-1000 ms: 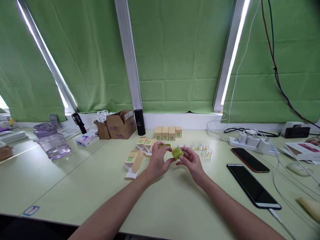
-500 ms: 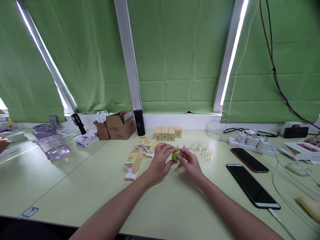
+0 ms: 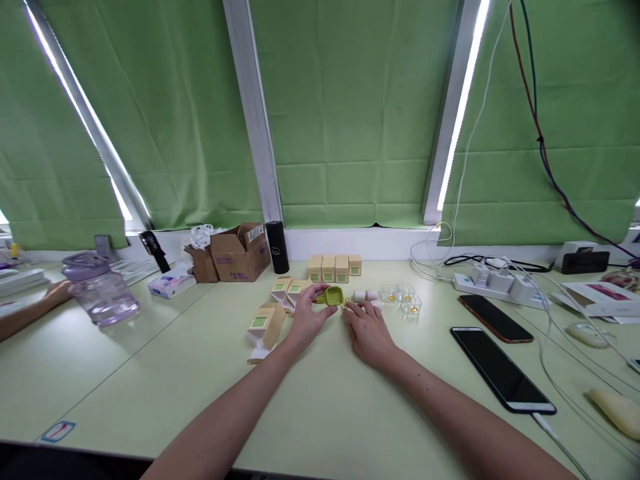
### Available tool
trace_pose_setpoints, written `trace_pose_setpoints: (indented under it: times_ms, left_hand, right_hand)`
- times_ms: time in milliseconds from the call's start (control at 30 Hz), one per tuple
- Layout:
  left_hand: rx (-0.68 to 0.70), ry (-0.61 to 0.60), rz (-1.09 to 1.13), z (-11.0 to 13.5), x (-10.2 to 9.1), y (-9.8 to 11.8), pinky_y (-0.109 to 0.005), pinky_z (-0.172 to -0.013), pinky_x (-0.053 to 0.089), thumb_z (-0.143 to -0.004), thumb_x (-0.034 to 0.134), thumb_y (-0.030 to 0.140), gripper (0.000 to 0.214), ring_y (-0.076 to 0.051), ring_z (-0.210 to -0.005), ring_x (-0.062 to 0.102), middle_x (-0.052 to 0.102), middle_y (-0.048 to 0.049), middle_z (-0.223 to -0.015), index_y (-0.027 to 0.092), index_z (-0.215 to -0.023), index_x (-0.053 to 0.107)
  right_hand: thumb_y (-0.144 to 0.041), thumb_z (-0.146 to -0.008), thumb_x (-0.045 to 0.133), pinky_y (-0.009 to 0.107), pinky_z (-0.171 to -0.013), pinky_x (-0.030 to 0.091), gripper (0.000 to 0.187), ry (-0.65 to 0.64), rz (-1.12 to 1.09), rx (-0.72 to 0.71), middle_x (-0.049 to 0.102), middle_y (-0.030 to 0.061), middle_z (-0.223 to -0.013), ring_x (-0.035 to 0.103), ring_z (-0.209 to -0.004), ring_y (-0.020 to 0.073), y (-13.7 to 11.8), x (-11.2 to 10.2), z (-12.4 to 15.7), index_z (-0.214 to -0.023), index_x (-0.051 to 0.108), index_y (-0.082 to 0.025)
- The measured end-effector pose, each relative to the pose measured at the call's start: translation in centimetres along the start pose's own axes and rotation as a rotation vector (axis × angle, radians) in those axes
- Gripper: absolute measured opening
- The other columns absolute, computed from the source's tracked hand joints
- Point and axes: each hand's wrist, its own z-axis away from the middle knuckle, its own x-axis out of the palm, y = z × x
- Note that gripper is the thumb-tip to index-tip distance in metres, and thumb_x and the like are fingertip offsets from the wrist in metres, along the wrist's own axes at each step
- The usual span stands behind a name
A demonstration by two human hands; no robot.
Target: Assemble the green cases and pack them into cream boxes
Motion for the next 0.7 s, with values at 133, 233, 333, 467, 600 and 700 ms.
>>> trace_pose_setpoints:
  times_ms: [133,233,333,467,600,700]
  left_hand:
    - [-0.006,-0.037,0.067,0.2,0.3,-0.1,-0.044,-0.106,0.051,-0.073,0.083,0.02,0.048,-0.025,-0.116,0.068,0.071,-0.0108,-0.122,0.02,-0.118,0.066]
    - [0.003,-0.045,0.079,0.5,0.5,0.2,-0.044,-0.107,0.051,-0.073,0.083,0.02,0.048,-0.025,-0.117,0.068,0.071,-0.0112,-0.122,0.019,-0.118,0.066]
    - [-0.001,-0.043,0.08,0.6,0.5,0.3,-0.044,-0.106,0.052,-0.073,0.083,0.021,0.048,-0.025,-0.116,0.069,0.071,-0.0119,-0.123,0.019,-0.118,0.066]
    - [0.005,-0.028,0.053,0.6,0.4,0.3,-0.043,-0.104,0.053,-0.075,0.083,0.023,0.047,-0.026,-0.115,0.069,0.071,-0.0123,-0.122,0.019,-0.118,0.066]
    - [0.008,0.006,0.048,0.4,0.3,0.2,-0.043,-0.105,0.052,-0.076,0.083,0.025,0.046,-0.025,-0.115,0.068,0.071,-0.012,-0.122,0.019,-0.118,0.066]
    - [0.002,0.017,0.075,0.4,0.3,0.1,-0.043,-0.105,0.052,-0.075,0.084,0.025,0.047,-0.025,-0.115,0.068,0.071,-0.0113,-0.122,0.019,-0.119,0.066]
  right_hand:
    - [-0.011,-0.088,0.054,0.046,-0.104,0.034,0.046,-0.057,0.057,-0.027,0.056,0.012,-0.149,0.044,-0.131,0.0343,0.0,-0.1,-0.7,-0.133,0.061,-0.019]
    - [-0.012,-0.089,0.052,0.046,-0.1,0.035,0.04,-0.082,0.071,-0.027,0.061,0.0122,-0.141,0.046,-0.126,0.0342,0.1,-0.2,-1.1,-0.128,0.062,-0.019]
    - [-0.013,-0.091,0.051,0.045,-0.096,0.035,0.035,-0.094,0.07,-0.015,0.065,0.0126,-0.132,0.048,-0.121,0.0339,0.0,-0.2,-1.4,-0.124,0.063,-0.019]
    - [-0.013,-0.092,0.05,0.046,-0.096,0.035,0.031,-0.079,0.085,-0.03,0.066,0.0131,-0.131,0.047,-0.119,0.0343,-0.1,-0.3,-1.5,-0.119,0.066,-0.018]
    - [-0.011,-0.091,0.052,0.046,-0.097,0.034,0.029,-0.049,0.107,-0.061,0.069,0.0132,-0.128,0.048,-0.119,0.0345,-0.2,-0.5,-1.3,-0.113,0.069,-0.017]
    - [-0.009,-0.088,0.058,0.045,-0.097,0.034,0.027,0.038,0.1,-0.108,0.073,0.013,-0.121,0.052,-0.116,0.0329,-0.1,-0.7,-1.0,-0.109,0.071,-0.017]
